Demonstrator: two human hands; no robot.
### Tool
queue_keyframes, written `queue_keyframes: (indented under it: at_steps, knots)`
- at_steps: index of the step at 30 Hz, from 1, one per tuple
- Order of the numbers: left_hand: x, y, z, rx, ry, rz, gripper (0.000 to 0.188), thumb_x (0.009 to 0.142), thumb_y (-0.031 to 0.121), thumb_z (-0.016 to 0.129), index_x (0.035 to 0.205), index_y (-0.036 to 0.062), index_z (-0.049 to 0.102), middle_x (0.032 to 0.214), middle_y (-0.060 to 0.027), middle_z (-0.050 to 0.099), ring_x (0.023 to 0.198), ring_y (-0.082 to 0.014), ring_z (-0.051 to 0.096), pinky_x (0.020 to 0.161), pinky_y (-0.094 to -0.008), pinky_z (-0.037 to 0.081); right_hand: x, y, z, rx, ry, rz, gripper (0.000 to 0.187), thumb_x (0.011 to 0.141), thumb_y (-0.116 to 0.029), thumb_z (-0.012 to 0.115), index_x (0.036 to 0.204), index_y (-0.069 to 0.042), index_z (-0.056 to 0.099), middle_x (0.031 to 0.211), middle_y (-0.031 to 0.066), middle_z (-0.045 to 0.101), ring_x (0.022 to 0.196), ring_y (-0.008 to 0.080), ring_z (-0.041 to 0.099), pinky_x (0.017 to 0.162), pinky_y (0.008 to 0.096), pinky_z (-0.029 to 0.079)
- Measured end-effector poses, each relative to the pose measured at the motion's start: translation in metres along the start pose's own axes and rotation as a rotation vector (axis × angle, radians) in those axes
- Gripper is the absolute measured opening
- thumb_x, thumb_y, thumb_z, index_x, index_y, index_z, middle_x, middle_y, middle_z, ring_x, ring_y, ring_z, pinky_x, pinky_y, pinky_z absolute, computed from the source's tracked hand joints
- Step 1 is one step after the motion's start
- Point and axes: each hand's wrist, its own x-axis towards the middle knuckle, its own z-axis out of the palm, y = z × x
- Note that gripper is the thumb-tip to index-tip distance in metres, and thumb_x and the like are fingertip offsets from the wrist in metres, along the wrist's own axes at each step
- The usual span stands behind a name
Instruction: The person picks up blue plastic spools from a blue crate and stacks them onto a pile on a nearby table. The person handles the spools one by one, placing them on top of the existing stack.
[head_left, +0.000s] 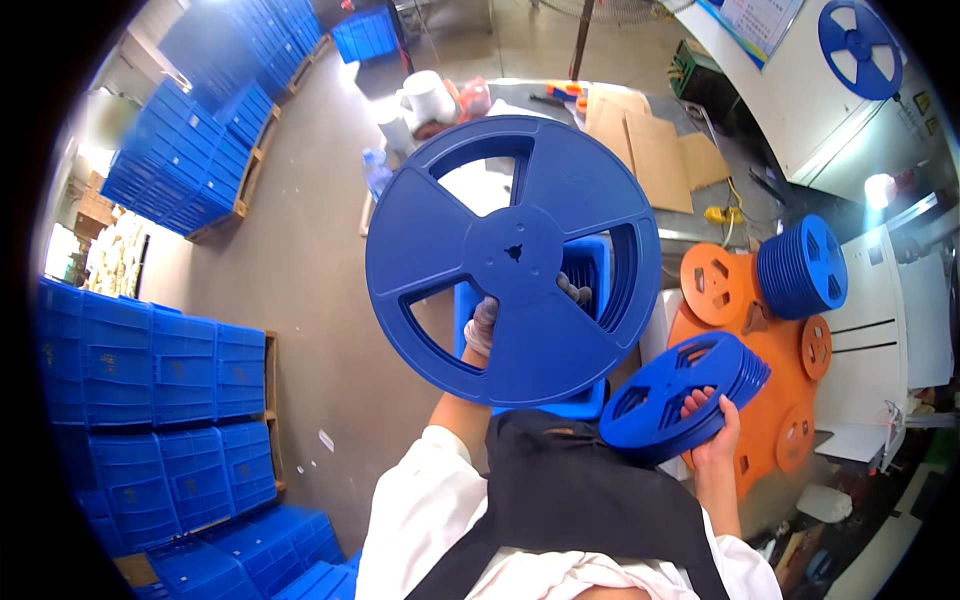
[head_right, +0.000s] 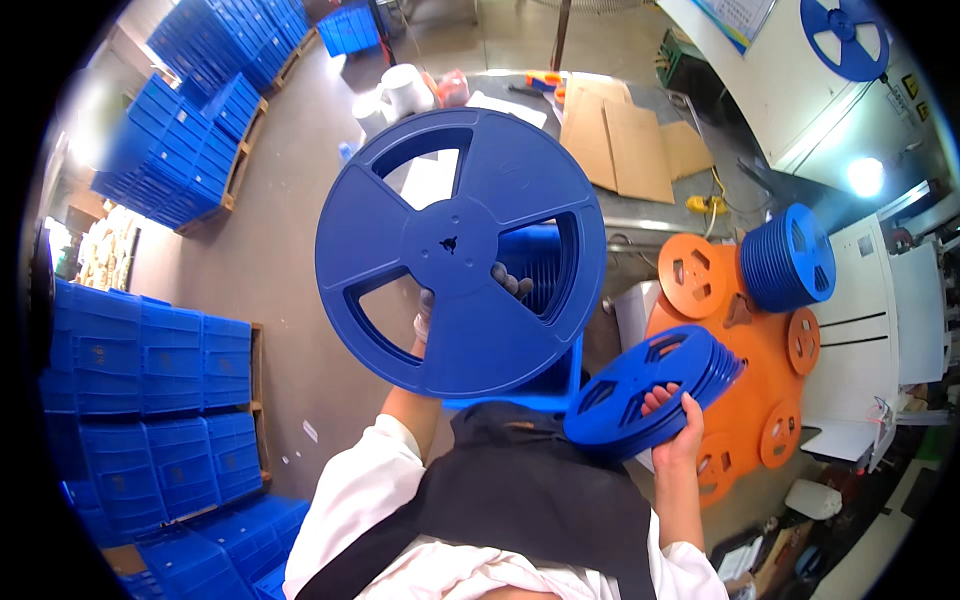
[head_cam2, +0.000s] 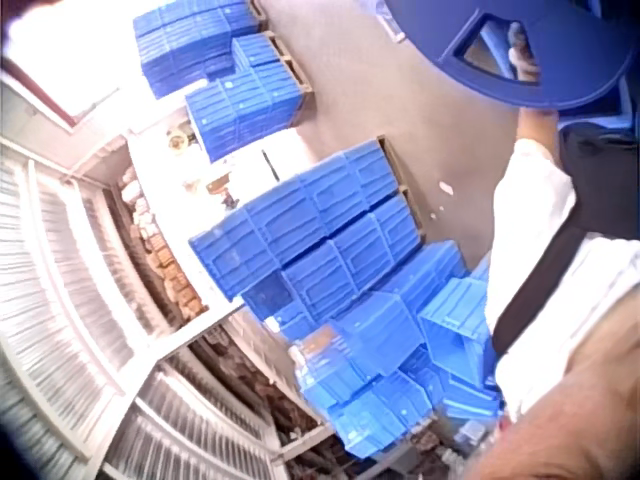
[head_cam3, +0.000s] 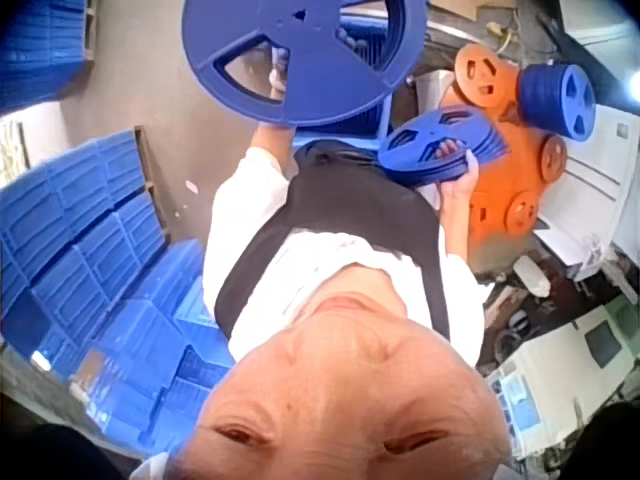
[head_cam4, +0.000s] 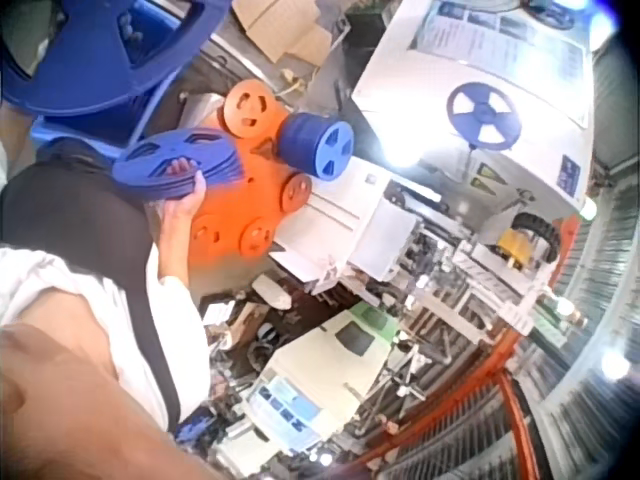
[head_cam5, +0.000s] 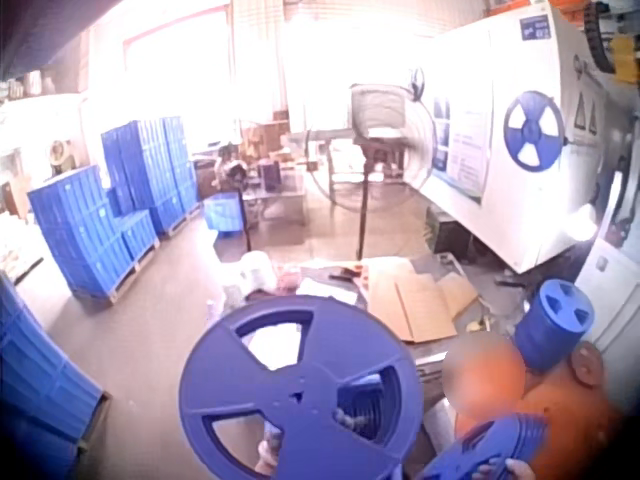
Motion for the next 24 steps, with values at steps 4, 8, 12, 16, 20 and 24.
queue_keyframes:
  at_steps: [4, 8, 12, 16, 20, 24]
  knots:
    - [-0.018, -0.029, -0.016, -0.201, 0.160, -0.046, 0.071, 0.084, 0.061, 0.063, 0.127, 0.0052, 0.054, 0.117, -0.0115, 0.058, 0.123, -0.0275, 0.053, 0.119, -0.0429, 0.027, 0.003, -0.007, -0.002, -0.031, 0.016, -0.005, 0.040, 0.089, -0.031, 0.057, 0.116, -0.002, 0.059, 0.106, 0.0169, 0.067, 0.094, 0.0305, 0.066, 0.085, 0.0445, 0.053]
    - [-0.032, -0.032, -0.041, -0.347, 0.233, -0.077, 0.066, 0.086, 0.056, 0.063, 0.126, 0.0045, 0.055, 0.114, -0.0117, 0.060, 0.119, -0.0279, 0.056, 0.119, -0.0407, 0.029, 0.005, -0.008, 0.008, -0.106, -0.006, 0.020, 0.038, 0.090, -0.030, 0.056, 0.115, -0.001, 0.059, 0.104, 0.0157, 0.068, 0.093, 0.0293, 0.067, 0.086, 0.0433, 0.054]
    - [-0.038, -0.043, -0.063, -0.460, 0.406, -0.013, 0.064, 0.084, 0.050, 0.067, 0.125, 0.0032, 0.055, 0.115, -0.0137, 0.060, 0.120, -0.0292, 0.056, 0.118, -0.0429, 0.031, 0.017, -0.004, 0.004, -0.158, -0.012, 0.066, 0.038, 0.092, -0.031, 0.055, 0.117, -0.003, 0.059, 0.103, 0.0144, 0.068, 0.092, 0.0276, 0.067, 0.084, 0.0429, 0.055]
    - [-0.043, -0.046, -0.096, -0.278, 0.476, -0.033, 0.066, 0.083, 0.044, 0.071, 0.130, 0.0016, 0.052, 0.119, -0.0151, 0.059, 0.121, -0.0318, 0.055, 0.114, -0.0460, 0.036, 0.035, 0.006, 0.012, -0.204, -0.028, 0.147, 0.038, 0.093, -0.032, 0.055, 0.118, -0.003, 0.057, 0.096, 0.0129, 0.069, 0.085, 0.0256, 0.068, 0.080, 0.0415, 0.056]
    - [-0.070, -0.038, -0.134, 0.017, 0.913, -0.230, 0.070, 0.083, 0.037, 0.075, 0.135, 0.0005, 0.047, 0.131, -0.0185, 0.055, 0.121, -0.0351, 0.054, 0.106, -0.0486, 0.044, 0.062, 0.018, 0.007, -0.189, -0.075, 0.250, 0.040, 0.093, -0.031, 0.055, 0.120, -0.002, 0.054, 0.094, 0.0137, 0.068, 0.082, 0.0257, 0.068, 0.077, 0.0410, 0.056]
    - [-0.128, -0.066, -0.261, 0.904, 1.088, -0.418, 0.068, 0.083, 0.031, 0.076, 0.137, 0.0037, 0.046, 0.135, -0.0159, 0.054, 0.121, -0.0330, 0.055, 0.102, -0.0464, 0.047, 0.085, 0.027, -0.020, -0.176, -0.184, 0.332, 0.043, 0.089, -0.036, 0.059, 0.115, -0.001, 0.054, 0.086, 0.0146, 0.067, 0.073, 0.0253, 0.066, 0.074, 0.0393, 0.055]
